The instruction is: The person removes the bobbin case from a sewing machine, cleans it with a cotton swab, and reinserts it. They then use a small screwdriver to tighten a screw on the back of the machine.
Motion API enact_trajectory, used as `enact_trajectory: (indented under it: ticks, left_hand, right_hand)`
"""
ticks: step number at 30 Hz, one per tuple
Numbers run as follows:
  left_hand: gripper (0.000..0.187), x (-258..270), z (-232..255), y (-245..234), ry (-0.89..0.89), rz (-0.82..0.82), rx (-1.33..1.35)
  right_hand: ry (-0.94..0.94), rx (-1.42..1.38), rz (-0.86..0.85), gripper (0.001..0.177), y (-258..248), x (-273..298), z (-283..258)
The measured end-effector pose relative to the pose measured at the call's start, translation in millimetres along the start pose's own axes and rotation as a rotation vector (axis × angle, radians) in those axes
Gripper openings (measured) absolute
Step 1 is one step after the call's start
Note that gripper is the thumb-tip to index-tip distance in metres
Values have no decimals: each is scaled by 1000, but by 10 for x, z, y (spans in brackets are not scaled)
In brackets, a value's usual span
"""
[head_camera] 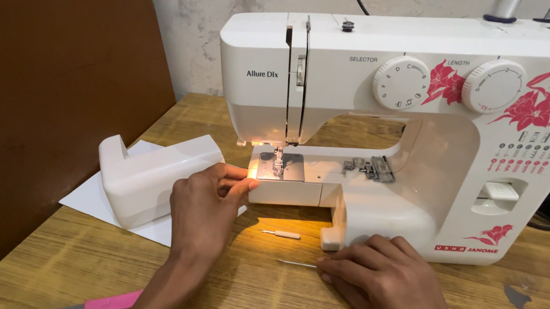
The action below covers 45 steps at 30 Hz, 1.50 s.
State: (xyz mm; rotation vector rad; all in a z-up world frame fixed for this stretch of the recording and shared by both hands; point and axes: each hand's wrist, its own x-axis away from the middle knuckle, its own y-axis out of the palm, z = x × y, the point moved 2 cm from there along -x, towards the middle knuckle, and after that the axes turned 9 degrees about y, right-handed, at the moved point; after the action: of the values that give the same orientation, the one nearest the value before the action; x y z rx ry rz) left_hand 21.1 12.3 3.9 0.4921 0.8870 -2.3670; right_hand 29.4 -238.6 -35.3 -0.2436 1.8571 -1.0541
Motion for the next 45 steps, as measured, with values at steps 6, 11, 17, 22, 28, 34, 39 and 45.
enact_trajectory:
  ticks: [6,11,17,22,28,34,39,45]
  left_hand:
    - [21,-8,-23,17,20,12,4]
    - [21,-13,-38,28,73,22,-40]
    - [26,25,68,-49,-21,12,-160]
    - [39,38,182,-125,-109,19,-231]
    - [39,29,135,-105,-48,77,-160]
    - [33,51,64,-56,10,134,-122]
    - [35,37,33,-36,56,140,-82]
    - [72,17,-17,52,191,52,76]
  right_hand:
    - [-8,8,-6,18,-2,5,4]
    - [-7,13,-13,18,6,8,11]
    - [-25,-3,33,17,-2,-9,6]
    - [-57,1,140,25,-25,-23,4]
    - [-42,-6,169,27,-28,1,44]
    - [-21,-17,206,27,-73,-14,37]
    - [3,-17,166,30,-167,-15,-10]
    - [50,2,171,37,-261,-6,-121]
